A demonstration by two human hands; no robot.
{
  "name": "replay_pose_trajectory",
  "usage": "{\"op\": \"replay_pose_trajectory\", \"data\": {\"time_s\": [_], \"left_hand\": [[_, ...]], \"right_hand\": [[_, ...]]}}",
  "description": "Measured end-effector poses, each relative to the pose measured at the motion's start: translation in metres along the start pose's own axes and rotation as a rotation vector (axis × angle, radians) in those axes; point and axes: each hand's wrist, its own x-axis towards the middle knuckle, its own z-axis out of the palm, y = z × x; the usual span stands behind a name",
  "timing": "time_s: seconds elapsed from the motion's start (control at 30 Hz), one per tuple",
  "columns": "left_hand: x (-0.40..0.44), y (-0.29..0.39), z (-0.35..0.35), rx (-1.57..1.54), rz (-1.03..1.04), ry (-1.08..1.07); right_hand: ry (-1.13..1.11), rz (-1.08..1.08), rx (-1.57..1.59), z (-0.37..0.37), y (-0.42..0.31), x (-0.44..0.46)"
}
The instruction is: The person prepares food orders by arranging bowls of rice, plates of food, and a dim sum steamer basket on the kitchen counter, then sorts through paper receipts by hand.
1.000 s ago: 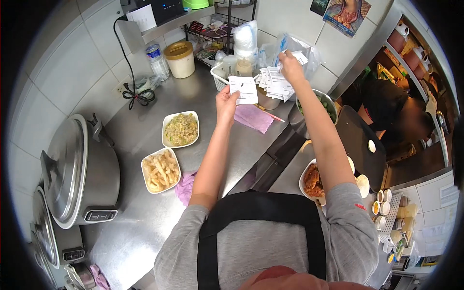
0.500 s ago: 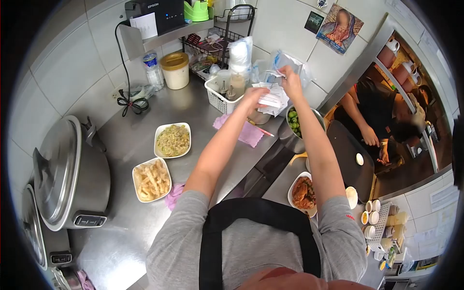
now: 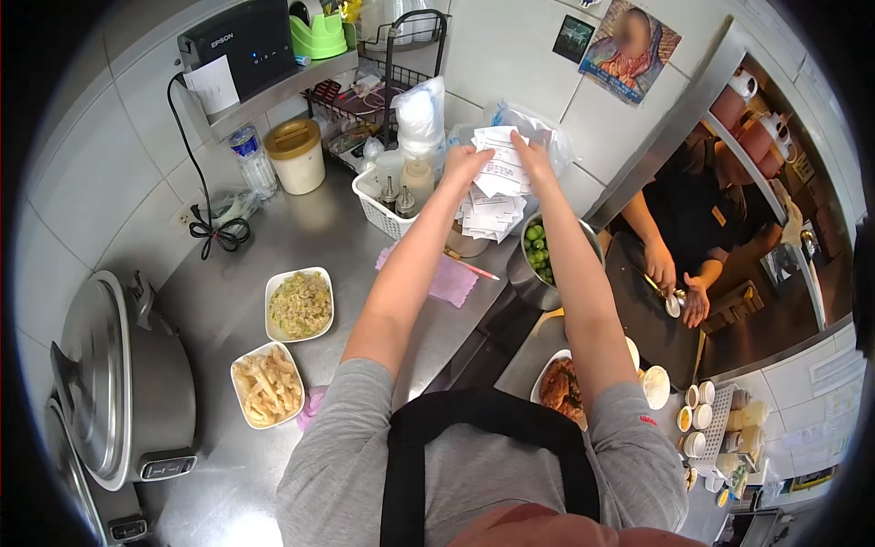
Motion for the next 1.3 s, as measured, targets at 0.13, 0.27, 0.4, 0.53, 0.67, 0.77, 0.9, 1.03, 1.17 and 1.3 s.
{"op": "replay_pose_trajectory", "data": {"time_s": [0.13, 0.27, 0.4, 0.53, 0.67, 0.77, 0.9, 1.03, 1.17, 1.3], "left_hand": [[-0.006, -0.001, 0.003, -0.020, 0.036, 0.063], [0.008, 0.000, -0.003, -0.065, -0.117, 0.008], [-0.003, -0.012, 0.003, -0.185, -0.109, 0.056], [-0.011, -0.007, 0.005, 0.756, 0.053, 0.061], [-0.023, -0.042, -0.017, 0.834, 0.134, 0.197], [-0.027, -0.037, -0.030, 0.759, 0.115, 0.162], [-0.071, 0.000, -0.082, 0.715, 0.216, 0.146], [-0.138, -0.010, -0.147, 0.474, 0.318, 0.324], [-0.177, -0.046, -0.181, 0.241, 0.243, 0.626], [-0.181, -0.047, -0.176, 0.048, 0.258, 0.647]], "right_hand": [[0.089, -0.145, -0.104, 0.020, 0.019, 0.014], [0.065, -0.043, 0.206, 0.038, 0.036, 0.021], [0.021, -0.246, -0.485, 0.008, -0.015, 0.006], [0.085, -0.216, -0.737, 0.016, 0.032, -0.027], [0.130, -0.162, -0.707, 0.047, 0.060, -0.026], [0.139, -0.098, -0.759, 0.048, 0.048, -0.036], [0.055, -0.183, -0.696, 0.032, 0.051, -0.028], [0.046, -0.253, -0.801, 0.017, 0.021, -0.045], [0.223, -0.551, -0.712, 0.011, 0.012, -0.078], [0.282, -0.778, -0.429, 0.014, -0.008, -0.119]]}}
